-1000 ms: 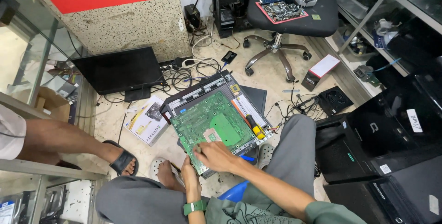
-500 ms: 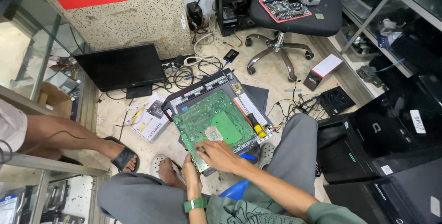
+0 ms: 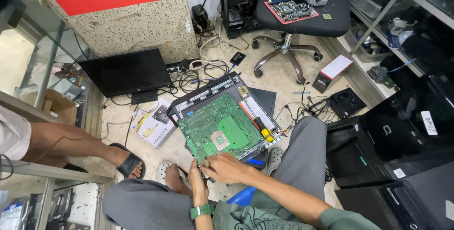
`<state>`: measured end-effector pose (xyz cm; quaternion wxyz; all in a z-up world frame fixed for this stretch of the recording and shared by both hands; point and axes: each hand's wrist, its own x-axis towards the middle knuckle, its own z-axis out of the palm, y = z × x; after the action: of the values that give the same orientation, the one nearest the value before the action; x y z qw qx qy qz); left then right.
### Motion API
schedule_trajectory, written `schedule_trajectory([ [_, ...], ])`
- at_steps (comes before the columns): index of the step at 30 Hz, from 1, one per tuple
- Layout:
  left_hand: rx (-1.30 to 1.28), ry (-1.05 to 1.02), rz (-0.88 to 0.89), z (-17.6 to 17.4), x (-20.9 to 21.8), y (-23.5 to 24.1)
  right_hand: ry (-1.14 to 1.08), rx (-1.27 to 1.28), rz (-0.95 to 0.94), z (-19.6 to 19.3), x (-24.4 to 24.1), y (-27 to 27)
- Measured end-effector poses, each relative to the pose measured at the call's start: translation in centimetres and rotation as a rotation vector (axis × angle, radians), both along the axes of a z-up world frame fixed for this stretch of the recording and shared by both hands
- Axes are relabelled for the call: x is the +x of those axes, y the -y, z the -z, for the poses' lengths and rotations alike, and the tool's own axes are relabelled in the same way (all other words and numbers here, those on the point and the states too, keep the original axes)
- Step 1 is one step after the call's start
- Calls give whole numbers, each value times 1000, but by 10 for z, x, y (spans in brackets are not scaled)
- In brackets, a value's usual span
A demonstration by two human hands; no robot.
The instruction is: The person cleans the back of a green motherboard using a small cloth, then flips it over to clean the front side. They then pick up a small square chip and wipe it with the cloth.
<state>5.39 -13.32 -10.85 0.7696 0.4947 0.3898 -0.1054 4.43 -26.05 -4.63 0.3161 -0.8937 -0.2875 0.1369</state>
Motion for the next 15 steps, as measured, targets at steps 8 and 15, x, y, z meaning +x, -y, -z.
schedule_trajectory([
  [8, 28, 32, 34, 1, 1, 0, -9, -5, 10, -1, -4, 1],
  [15, -69, 160, -96, 34, 5, 4, 176, 5, 5, 17, 3, -6],
])
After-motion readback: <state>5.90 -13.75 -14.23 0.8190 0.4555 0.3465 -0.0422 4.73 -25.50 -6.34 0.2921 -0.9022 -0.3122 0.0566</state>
